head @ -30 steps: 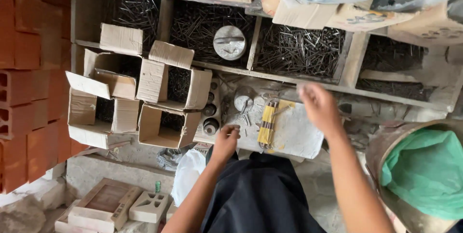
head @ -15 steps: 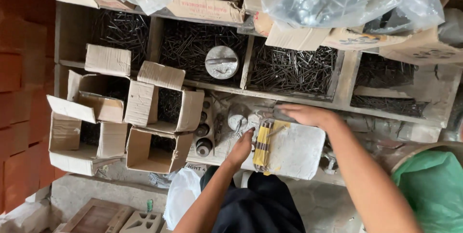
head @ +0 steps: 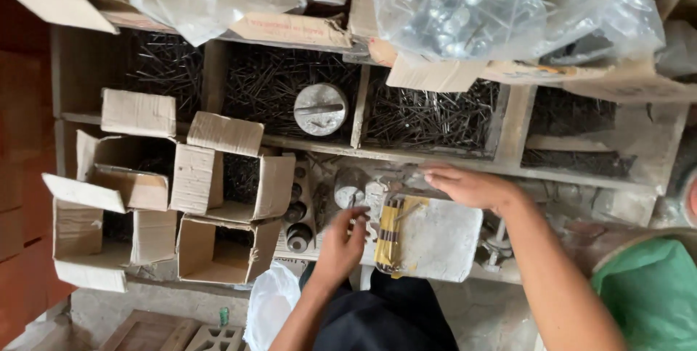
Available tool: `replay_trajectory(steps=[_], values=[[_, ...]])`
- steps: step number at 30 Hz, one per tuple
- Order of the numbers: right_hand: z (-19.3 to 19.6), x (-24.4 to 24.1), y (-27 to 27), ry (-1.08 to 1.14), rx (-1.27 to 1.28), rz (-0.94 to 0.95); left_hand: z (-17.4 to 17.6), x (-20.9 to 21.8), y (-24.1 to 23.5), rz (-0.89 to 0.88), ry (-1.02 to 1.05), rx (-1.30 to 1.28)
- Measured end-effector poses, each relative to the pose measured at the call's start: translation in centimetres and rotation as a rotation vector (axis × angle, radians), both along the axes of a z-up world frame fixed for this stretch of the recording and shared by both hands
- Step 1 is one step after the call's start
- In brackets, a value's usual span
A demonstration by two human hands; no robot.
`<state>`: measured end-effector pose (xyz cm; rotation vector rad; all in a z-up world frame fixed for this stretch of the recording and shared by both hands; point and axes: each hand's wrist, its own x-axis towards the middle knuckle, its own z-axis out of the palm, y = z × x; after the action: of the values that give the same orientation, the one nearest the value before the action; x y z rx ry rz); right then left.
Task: Picking up nails from a storage bin and placing them into a plastic bag
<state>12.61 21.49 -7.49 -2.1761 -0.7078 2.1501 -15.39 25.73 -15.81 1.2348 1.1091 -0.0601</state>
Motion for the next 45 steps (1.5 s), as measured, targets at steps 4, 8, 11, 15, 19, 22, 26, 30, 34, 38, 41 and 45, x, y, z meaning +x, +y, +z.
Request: replay_trajectory(steps=[4, 8, 11, 15, 19, 22, 26, 30, 34, 38, 41, 45], values=[[4.9, 0.6, 2.1, -0.071, 0.123, -0.107, -2.9, 3.1, 2.3, -0.374, 0.024, 0.662], [5.8, 1.9, 1.9, -0.171, 0.250, -0.180, -14.1, 5.0, 1.5, -0.729, 0.051, 0.900], [2.7, 2.8, -0.7, -0.241, 0.235, -0.283, -16.5, 6.6, 2.6, -1.037, 0.084, 0.990], [0.9, 2.9, -4.5, -0.315, 0.029, -0.260, -19.6, 8.4, 2.5, -1.219, 0.106, 1.040], [-2.1, 3.9, -8.3, -0.287, -0.005, -0.234, -20.4, 10.1, 2.4, -1.259, 0.116, 1.028], [-4.7, 4.4, -10.8, -0.238, -0.132, -0.100, -20.2, 10.0, 1.7, -1.251, 0.109, 0.989], [-13.3, 4.6, -12.8, -0.306, -0.235, 0.213, -19.3, 9.6, 1.7, -1.247, 0.113, 0.958], [-19.1, 5.6, -14.6, -0.301, -0.211, 0.240, -17.4, 9.6, 3.0, -1.248, 0.113, 0.937], [-26.3, 6.9, -16.7, -0.265, -0.221, 0.334, -14.7, 7.8, 5.0, -1.222, 0.160, 0.900], [-28.3, 6.9, -17.9, -0.245, -0.232, 0.312, -3.9, 9.0, 7.4, -1.180, 0.233, 0.690], [-28.9, 6.9, -19.2, -0.318, -0.207, 0.296, 2.3, 11.5, 9.6, -0.933, 0.145, 0.536], [-19.5, 5.7, -15.8, -0.314, -0.160, 0.244, 2.9, 12.4, 10.3, -0.358, -0.017, 0.580]])
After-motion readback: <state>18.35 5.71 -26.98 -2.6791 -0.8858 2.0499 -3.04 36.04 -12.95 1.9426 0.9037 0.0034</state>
